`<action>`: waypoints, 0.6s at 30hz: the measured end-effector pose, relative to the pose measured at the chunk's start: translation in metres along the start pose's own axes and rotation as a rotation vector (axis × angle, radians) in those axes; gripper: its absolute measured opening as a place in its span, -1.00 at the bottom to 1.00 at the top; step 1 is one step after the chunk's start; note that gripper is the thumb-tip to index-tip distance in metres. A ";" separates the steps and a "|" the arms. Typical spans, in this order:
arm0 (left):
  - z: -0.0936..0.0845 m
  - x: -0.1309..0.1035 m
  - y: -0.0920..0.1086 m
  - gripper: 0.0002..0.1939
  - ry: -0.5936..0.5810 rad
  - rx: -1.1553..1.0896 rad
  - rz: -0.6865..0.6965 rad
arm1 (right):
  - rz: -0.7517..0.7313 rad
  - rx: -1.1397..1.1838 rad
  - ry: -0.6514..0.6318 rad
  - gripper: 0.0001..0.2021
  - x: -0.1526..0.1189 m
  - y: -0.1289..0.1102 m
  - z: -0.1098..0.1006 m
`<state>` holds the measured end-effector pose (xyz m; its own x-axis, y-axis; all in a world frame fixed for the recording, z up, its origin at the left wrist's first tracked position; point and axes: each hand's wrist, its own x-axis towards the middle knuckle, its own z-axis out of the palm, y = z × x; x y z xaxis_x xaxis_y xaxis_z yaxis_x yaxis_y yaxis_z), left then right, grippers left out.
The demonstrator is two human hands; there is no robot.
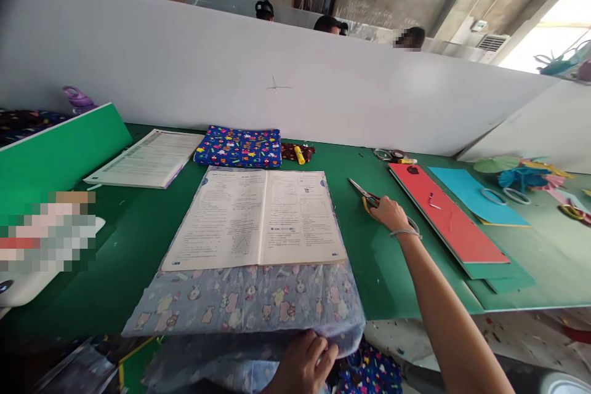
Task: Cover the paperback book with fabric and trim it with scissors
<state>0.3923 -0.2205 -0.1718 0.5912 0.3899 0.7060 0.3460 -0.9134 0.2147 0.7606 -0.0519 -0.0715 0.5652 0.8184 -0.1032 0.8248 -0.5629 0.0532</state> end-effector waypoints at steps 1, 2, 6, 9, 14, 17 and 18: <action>0.000 0.001 0.001 -0.90 0.018 -0.010 0.002 | -0.008 0.005 -0.001 -0.54 -0.003 0.002 0.002; -0.001 0.001 0.001 -0.92 0.029 -0.018 0.000 | -0.018 0.011 -0.003 -0.52 -0.006 0.005 0.004; -0.015 -0.001 -0.004 -0.96 0.025 -0.074 0.024 | -0.032 0.048 -0.001 -0.40 -0.018 0.014 0.013; -0.054 -0.007 -0.025 -0.89 0.004 -0.167 0.010 | -0.032 0.099 0.008 -0.32 -0.029 0.020 0.015; -0.165 -0.019 -0.093 -0.73 -0.003 -0.106 -0.298 | -0.013 0.230 0.023 -0.47 -0.052 0.021 0.010; -0.217 -0.016 -0.146 -0.75 0.049 0.138 -0.505 | 0.008 0.275 0.068 -0.55 -0.061 0.010 0.008; -0.228 -0.012 -0.164 -0.74 0.035 0.196 -0.597 | 0.010 0.282 0.089 -0.55 -0.062 0.005 0.008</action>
<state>0.1623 -0.1023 -0.0622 0.2316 0.8191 0.5248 0.7385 -0.4992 0.4532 0.7291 -0.1067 -0.0732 0.5826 0.8126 -0.0159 0.7897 -0.5706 -0.2255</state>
